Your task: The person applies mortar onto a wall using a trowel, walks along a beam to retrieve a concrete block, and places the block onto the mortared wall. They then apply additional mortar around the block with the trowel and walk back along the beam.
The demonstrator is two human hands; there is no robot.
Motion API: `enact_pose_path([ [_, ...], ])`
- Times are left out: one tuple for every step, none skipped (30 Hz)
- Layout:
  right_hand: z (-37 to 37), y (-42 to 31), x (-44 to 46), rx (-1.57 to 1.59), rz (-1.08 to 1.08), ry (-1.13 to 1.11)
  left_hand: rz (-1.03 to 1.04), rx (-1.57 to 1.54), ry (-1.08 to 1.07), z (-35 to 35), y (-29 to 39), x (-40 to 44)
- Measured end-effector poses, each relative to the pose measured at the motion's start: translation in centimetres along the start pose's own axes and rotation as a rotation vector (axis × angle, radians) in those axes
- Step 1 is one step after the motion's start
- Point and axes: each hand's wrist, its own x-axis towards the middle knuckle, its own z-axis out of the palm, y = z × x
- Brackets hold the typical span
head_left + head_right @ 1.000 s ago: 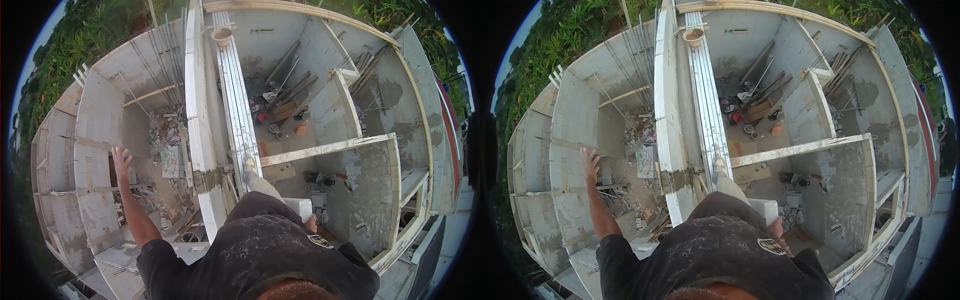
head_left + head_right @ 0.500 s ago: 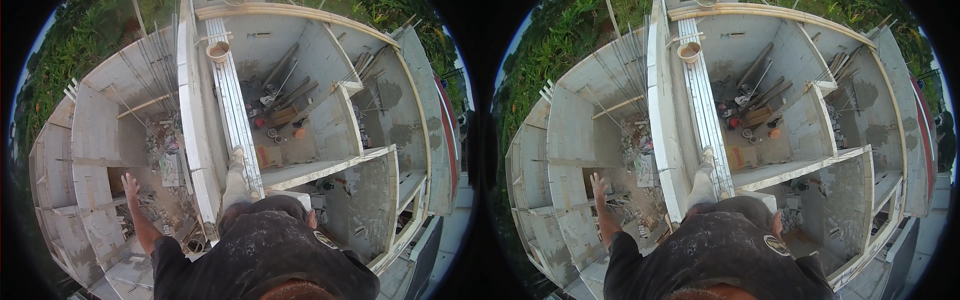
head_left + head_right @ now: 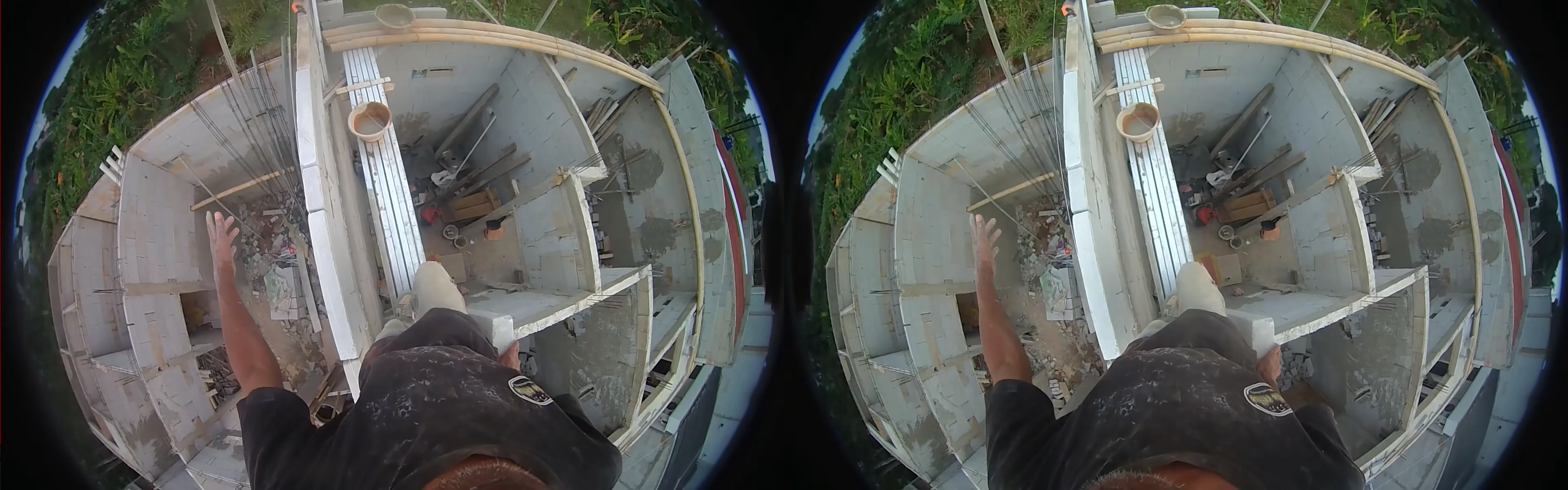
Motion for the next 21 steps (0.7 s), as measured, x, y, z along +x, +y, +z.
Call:
enact_pose_path([
  [2.9, -10.9, -0.3, -0.008, -0.001, -0.002, 0.024, -0.015, -0.025, 1.7, 1.4, 1.6],
  [3.9, -18.6, -0.5, -0.018, -0.001, -0.005, 0.012, -0.014, -0.020, 3.3, 2.7, 3.0],
  [3.6, -20.5, 0.4, -0.025, 0.002, -0.011, 0.043, -0.050, -0.056, 4.9, 3.8, 4.5],
  [2.8, -21.6, 1.9, -0.028, 0.007, -0.017, 0.077, -0.085, -0.094, 6.0, 4.9, 6.1],
  [2.6, -23.0, 2.8, -0.027, 0.011, -0.018, 0.075, -0.082, -0.097, 6.7, 5.9, 7.7],
  [3.1, -24.1, 4.1, 0.029, 0.015, 0.022, 0.084, -0.102, -0.095, 7.6, 7.1, 9.6],
  [2.3, -26.2, 5.3, 0.030, 0.010, 0.029, 0.095, -0.125, -0.090, 8.6, 8.2, 11.5],
  [1.2, -28.8, 5.0, -0.011, 0.029, -0.013, 0.092, -0.121, -0.086, 9.1, 9.1, 13.2],
  [0.5, -31.3, 4.9, -0.049, 0.048, -0.062, 0.077, -0.141, -0.081, 9.1, 10.2, 14.9],
  [0.7, -33.0, 6.3, -0.068, 0.096, -0.084, 0.063, -0.158, -0.078, 9.0, 11.3, 16.4],
  [1.4, -33.2, 7.8, -0.072, 0.100, -0.096, 0.056, -0.147, -0.076, 8.5, 12.3, 17.7],
  [2.0, -33.8, 9.9, -0.006, 0.067, -0.072, 0.067, -0.156, -0.046, 8.2, 13.7, 19.3],
  [2.0, -34.9, 11.1, 0.060, 0.041, -0.048, 0.077, -0.162, -0.021, 8.0, 15.1, 20.9],
  [0.5, -37.2, 11.1, 0.077, 0.133, -0.075, 0.066, -0.151, -0.031, 7.8, 16.1, 22.0],
  [0.2, -38.0, 11.2, 0.074, 0.146, -0.078, 0.070, -0.174, -0.009, 7.6, 17.1, 23.1],
  [1.0, -38.7, 12.6, 0.084, 0.169, -0.093, 0.084, -0.204, 0.016, 7.7, 18.1, 24.4],
  [0.0, -41.5, 12.8, 0.096, 0.188, -0.107, 0.091, -0.206, 0.013, 7.9, 19.1, 25.8],
  [-1.5, -43.5, 12.8, 0.123, 0.130, -0.048, 0.106, -0.202, 0.024, 8.0, 20.0, 27.2],
  [-1.8, -45.2, 13.8, 0.130, 0.126, -0.042, 0.119, -0.199, 0.036, 8.4, 20.9, 28.5],
  [-2.1, -46.7, 14.7, 0.118, 0.098, -0.023, 0.122, -0.202, 0.034, 8.6, 21.7, 29.9],
  [-2.5, -47.8, 15.6, 0.104, 0.069, -0.004, 0.136, -0.209, 0.035, 8.8, 22.4, 31.1],
])
